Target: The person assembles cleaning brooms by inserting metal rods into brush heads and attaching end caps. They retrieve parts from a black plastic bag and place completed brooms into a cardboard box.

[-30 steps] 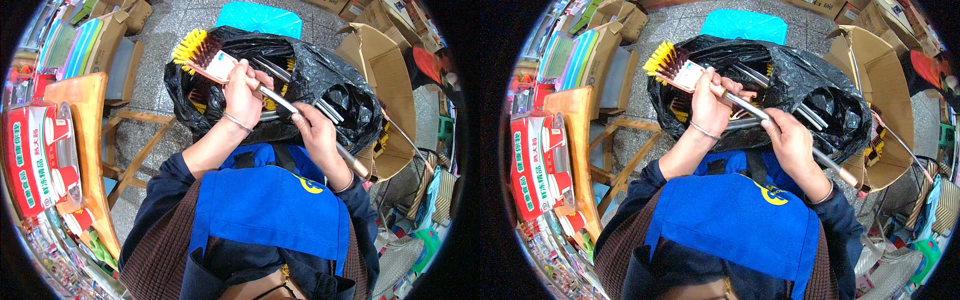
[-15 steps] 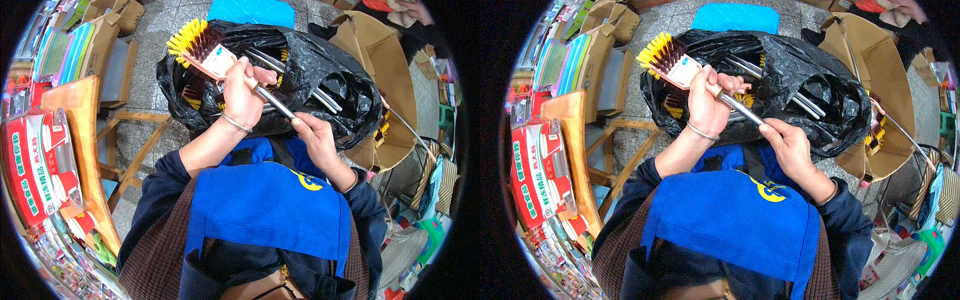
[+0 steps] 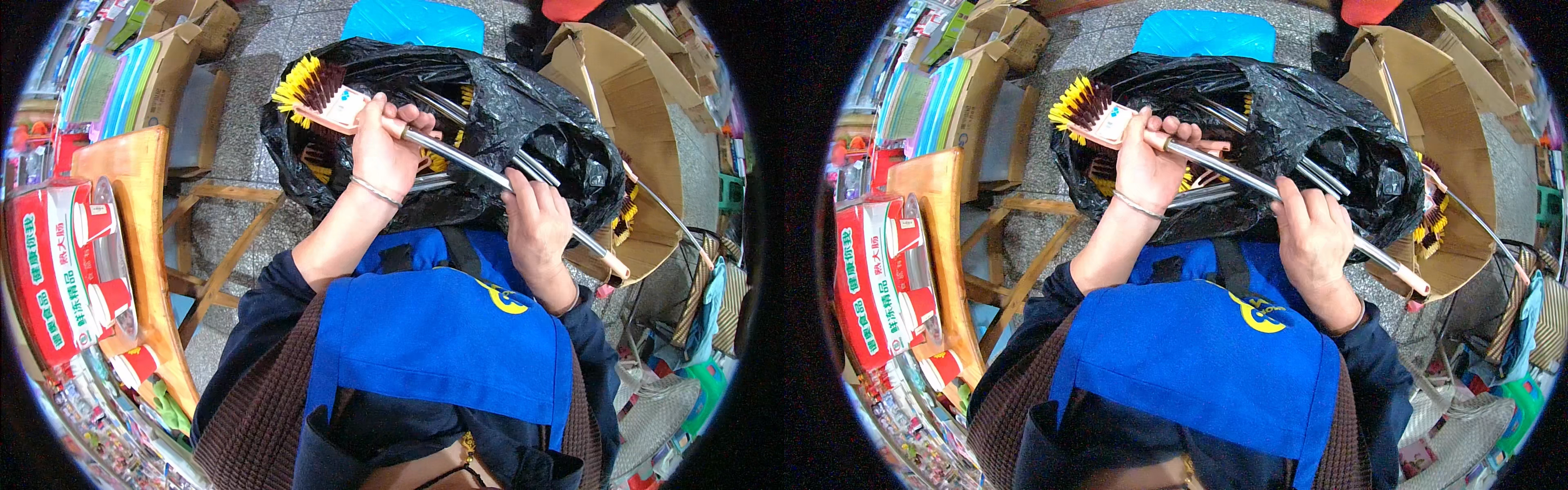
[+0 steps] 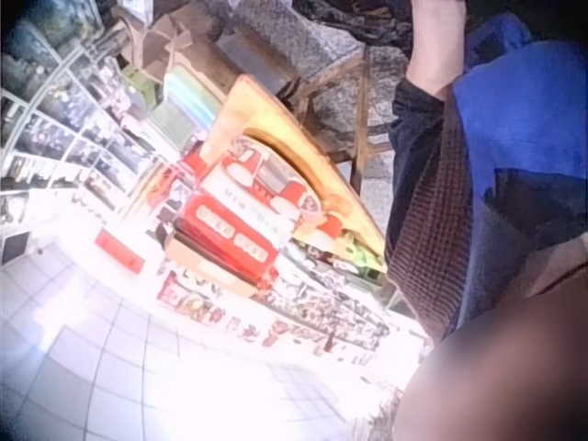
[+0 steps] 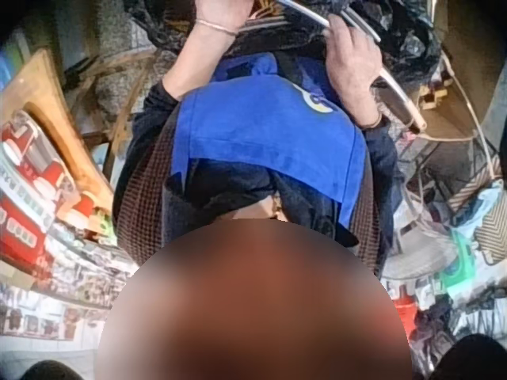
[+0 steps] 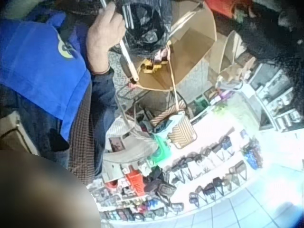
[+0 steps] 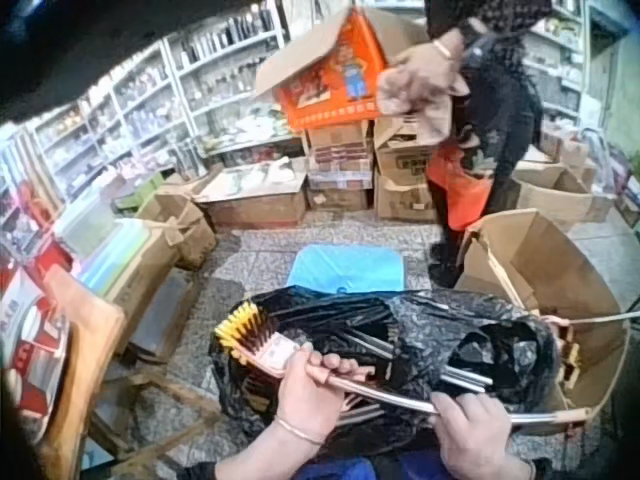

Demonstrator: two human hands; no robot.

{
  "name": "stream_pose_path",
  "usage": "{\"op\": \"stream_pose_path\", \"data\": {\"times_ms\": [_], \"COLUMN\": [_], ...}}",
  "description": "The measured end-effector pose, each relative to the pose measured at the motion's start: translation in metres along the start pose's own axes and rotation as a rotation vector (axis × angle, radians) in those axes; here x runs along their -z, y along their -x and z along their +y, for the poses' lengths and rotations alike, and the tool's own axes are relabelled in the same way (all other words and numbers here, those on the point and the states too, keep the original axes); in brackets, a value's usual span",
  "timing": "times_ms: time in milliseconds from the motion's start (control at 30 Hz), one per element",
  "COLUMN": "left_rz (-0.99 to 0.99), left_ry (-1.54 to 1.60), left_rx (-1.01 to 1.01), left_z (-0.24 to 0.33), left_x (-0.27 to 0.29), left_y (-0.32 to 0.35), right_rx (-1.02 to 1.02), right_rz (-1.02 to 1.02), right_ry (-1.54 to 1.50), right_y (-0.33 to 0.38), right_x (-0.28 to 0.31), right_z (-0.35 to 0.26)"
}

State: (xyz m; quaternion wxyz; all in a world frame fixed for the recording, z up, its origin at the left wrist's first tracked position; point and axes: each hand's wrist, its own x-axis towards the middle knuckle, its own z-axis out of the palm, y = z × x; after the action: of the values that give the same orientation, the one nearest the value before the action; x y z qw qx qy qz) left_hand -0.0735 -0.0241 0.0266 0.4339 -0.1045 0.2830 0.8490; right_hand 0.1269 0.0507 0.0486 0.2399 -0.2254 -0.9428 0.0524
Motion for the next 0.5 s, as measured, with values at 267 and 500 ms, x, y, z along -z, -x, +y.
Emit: {"op": "stream_pose_path", "data": {"times_ms": [267, 500], "left_rz": [0.015, -0.026], "left_ry": [0.005, -0.027], "left_rx": [-0.101, -0.102], "left_z": [-0.016, -0.018], "left_x": [0.006, 0.009], "left_y": [0.012, 0.016], "right_rx": [-0.025, -0.204], "right_rz": [-0.001, -0.136], "right_ry": [-0.009, -0.210], "right_y": [0.014, 0.018], "right_x": [0.004, 0.009], "right_z": [0.001, -0.004]}}
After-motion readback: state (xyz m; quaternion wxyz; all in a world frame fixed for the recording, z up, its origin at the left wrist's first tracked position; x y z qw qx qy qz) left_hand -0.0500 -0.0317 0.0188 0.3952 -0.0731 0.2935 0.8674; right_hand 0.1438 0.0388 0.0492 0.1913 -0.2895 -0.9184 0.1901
